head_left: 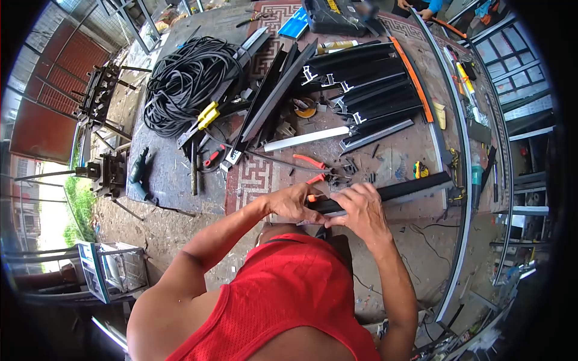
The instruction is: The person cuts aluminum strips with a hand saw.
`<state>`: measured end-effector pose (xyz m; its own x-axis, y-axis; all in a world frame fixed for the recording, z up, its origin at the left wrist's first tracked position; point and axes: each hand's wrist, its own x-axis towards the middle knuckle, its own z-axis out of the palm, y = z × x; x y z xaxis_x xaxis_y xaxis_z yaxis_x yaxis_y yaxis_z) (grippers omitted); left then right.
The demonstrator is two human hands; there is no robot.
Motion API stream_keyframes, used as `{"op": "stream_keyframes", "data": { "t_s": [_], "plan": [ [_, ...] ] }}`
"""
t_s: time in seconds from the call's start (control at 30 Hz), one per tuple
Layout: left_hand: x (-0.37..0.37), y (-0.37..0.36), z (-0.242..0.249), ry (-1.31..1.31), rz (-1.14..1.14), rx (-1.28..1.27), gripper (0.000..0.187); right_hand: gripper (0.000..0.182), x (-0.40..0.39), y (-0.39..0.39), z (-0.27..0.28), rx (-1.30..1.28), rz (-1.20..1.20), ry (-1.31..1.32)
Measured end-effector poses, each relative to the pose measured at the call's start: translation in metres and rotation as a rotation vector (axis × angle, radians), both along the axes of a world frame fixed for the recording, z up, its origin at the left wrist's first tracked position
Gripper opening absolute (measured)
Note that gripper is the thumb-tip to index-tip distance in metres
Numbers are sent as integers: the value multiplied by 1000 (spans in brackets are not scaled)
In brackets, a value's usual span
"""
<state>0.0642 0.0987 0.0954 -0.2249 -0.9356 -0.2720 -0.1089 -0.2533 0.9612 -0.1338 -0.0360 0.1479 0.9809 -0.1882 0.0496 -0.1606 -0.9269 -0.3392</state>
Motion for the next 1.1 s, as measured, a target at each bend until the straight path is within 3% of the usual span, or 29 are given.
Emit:
{"op": "stream_keyframes", "data": {
  "t_s": [0.1, 0.17, 0.23, 0.33, 0.43, 0.47, 0.5, 0.57, 0.63, 0.7, 0.77, 0.9, 0.97, 1.03, 1.1],
  "plan": [
    [31, 15, 12, -37, 232, 19, 41, 60, 28, 9, 25, -276, -179, -299],
    [57, 34, -2, -77, 398, -35, 41, 48, 34, 7, 8, -94, -365, -516],
    [82, 46, -4, 110, 535, -127, 42, 41, 34, 14, -14, 255, -553, -554],
    [123, 58, 22, -127, 670, -113, 39, 40, 17, 14, -67, 503, -577, -301],
    [175, 49, 11, -293, 753, -93, 36, 41, -2, 23, -110, 705, -628, -51],
    [185, 45, 20, -517, 761, -166, 41, 41, -7, 25, -121, 727, -642, -26],
    [200, 41, -1, -480, 775, -176, 48, 41, -12, 28, -129, 751, -660, 2],
    [213, 38, 7, -725, 681, -37, 52, 40, -19, 34, -136, 796, -735, -1],
    [230, 39, 13, -831, 539, -152, 61, 40, -22, 37, -141, 846, -817, -20],
    [257, 21, 31, -683, 841, -24, 57, 41, -24, 41, -143, 901, -909, -63],
    [303, -5, 15, -969, 884, -30, 45, 38, -22, 42, -146, 935, -952, -76],
    [358, -55, -78, -1371, 732, -123, 21, 39, -5, 41, -131, 891, -938, -16],
    [356, -69, -82, -1512, 744, -64, 27, 39, 1, 34, -131, 884, -946, -32],
    [361, -79, -79, -1858, 703, 97, 40, 39, 3, 36, -135, 912, -972, -82],
    [371, -84, -70, -1887, 542, 250, 48, 38, 3, 39, -135, 911, -958, -60]
  ]
}}
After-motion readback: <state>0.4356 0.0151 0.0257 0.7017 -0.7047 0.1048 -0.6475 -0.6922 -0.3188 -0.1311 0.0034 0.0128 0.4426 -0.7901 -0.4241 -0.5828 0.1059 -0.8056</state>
